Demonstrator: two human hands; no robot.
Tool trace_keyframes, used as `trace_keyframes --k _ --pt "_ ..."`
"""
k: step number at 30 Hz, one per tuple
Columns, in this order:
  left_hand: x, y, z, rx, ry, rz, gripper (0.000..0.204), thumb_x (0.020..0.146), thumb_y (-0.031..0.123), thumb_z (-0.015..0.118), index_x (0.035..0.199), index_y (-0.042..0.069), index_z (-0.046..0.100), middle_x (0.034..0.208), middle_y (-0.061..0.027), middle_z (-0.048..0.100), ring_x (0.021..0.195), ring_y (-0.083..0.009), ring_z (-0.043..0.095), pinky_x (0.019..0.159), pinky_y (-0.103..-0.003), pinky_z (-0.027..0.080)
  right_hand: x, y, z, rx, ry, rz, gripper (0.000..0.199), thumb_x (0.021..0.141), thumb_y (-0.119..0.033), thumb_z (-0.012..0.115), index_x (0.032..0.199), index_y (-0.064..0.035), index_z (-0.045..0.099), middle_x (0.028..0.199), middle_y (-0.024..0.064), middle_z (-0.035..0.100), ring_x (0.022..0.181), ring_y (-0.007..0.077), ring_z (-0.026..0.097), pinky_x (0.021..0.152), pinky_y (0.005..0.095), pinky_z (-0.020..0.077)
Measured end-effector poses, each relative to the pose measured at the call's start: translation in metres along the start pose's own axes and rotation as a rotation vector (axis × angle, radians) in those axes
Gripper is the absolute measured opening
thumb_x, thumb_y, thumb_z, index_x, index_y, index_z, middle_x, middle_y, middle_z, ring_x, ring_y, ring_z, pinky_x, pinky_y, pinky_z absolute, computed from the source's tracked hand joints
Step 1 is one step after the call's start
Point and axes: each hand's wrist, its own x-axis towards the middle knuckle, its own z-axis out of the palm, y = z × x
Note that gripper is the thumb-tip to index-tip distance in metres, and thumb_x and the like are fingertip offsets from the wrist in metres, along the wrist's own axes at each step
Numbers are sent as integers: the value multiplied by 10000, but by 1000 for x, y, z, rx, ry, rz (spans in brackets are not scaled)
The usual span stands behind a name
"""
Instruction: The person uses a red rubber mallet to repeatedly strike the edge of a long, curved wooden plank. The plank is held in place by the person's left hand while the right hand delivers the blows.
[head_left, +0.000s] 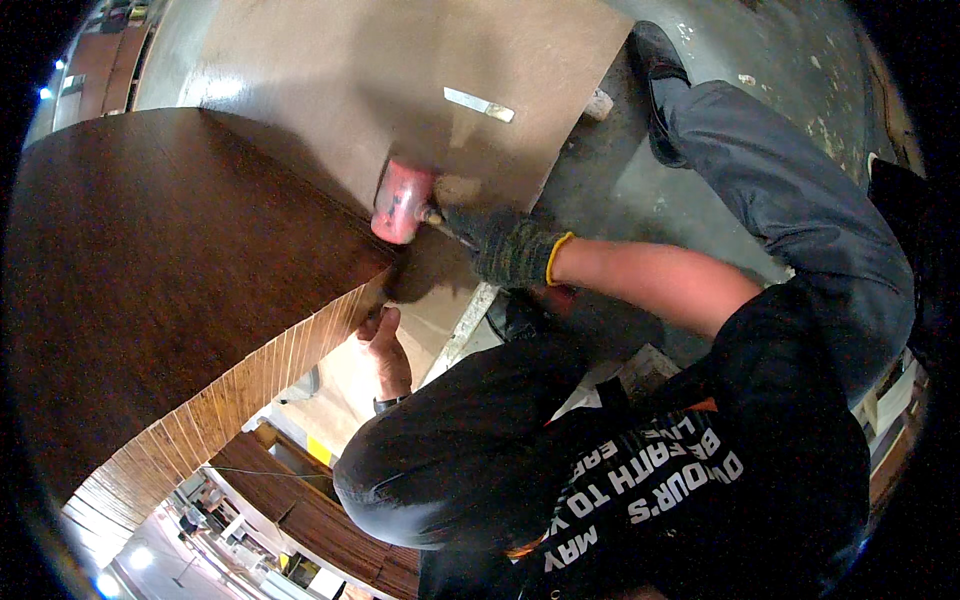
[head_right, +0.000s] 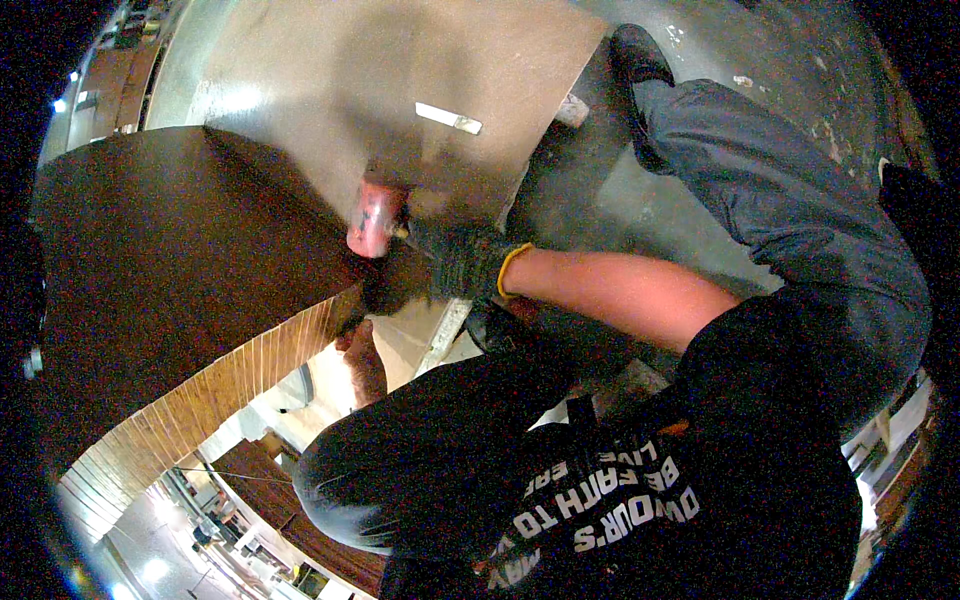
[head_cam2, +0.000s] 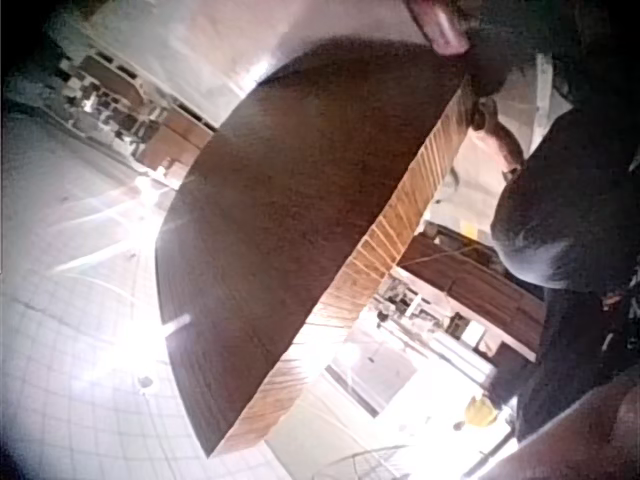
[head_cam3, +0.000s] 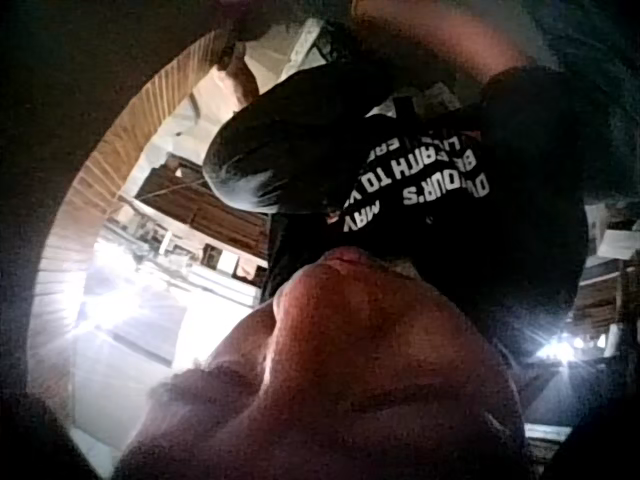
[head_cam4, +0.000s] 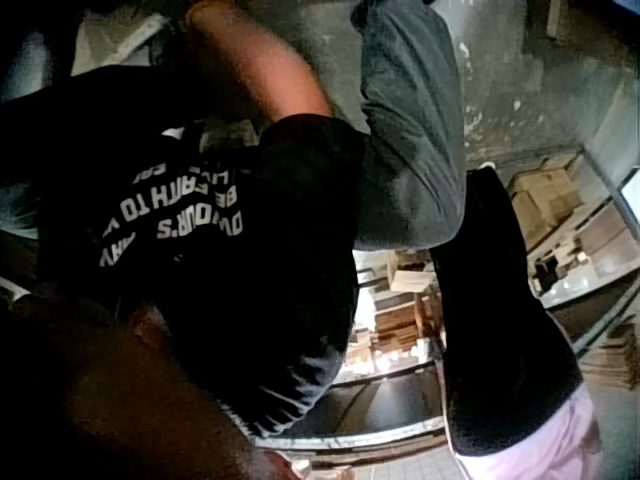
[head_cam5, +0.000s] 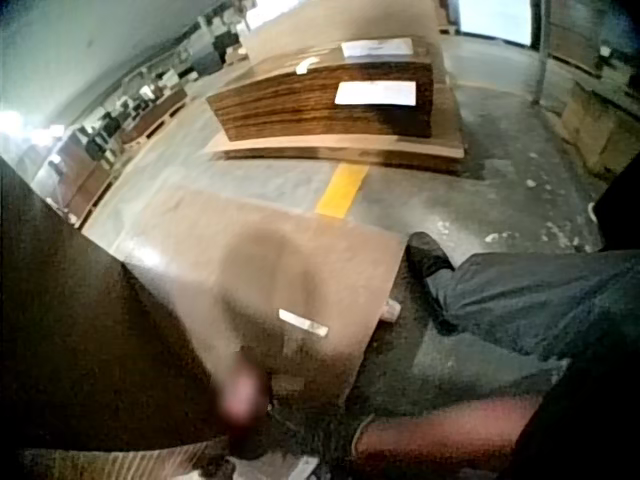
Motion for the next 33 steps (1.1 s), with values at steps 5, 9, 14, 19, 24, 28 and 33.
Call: trace_keyframes --k 5,9,14,19,24,28,33 --pt "0 2 7 26 -37 22 491 689 -73 666 1146 31 520 1089 -33 537 996 -147 484 924 -283 346 14 11 -1 -41 127 77 751 719 -82 565 1417 -74 287 1207 232 523 964 387 583 835 446 477" --pt "0 5 14 27 -64 51 504 674 -75 671 1143 31 521 1093 -37 529 1004 -152 479 925 -289 345 13 3 2 72 151 -73 724 724 -91 570 1398 -56 310 1260 231 488 991 379 583 860 445 469" --pt "-3 8 6 -48 34 -123 551 670 -67 668 1185 12 488 1118 -56 511 1056 -178 464 969 -306 329 5 -5 -9 91 47 83 712 727 -100 569 1393 -68 319 1221 251 513 1053 398 549 908 447 447" --pt "-3 7 2 -113 -41 -123 491 708 -44 659 1171 0 502 1130 -57 526 1066 -174 473 1000 -299 323 -1 -29 -29 152 46 268 659 718 -101 569 1342 -26 372 1019 245 616 910 412 597 802 476 478" --pt "-2 8 4 -148 -6 -176 422 737 -12 656 1139 2 529 1075 -47 565 1029 -156 506 991 -278 333 -7 -36 -42 96 -183 176 654 706 -85 565 1329 -9 378 973 249 624 879 427 600 774 481 485" --pt "-3 6 2 -119 -24 -170 412 740 7 656 1134 5 535 1067 -45 572 1024 -161 513 993 -283 336 -5 -35 -39 157 -13 259 670 695 -96 579 1334 -41 384 972 256 619 882 420 602 771 479 484" --pt "-3 5 4 -108 2 -138 423 738 1 648 1144 -1 531 1104 -67 562 1083 -181 484 1013 -293 313 -12 -37 -33 122 -158 166 678 690 -84 592 1337 -72 390 950 264 615 878 407 604 766 475 482"
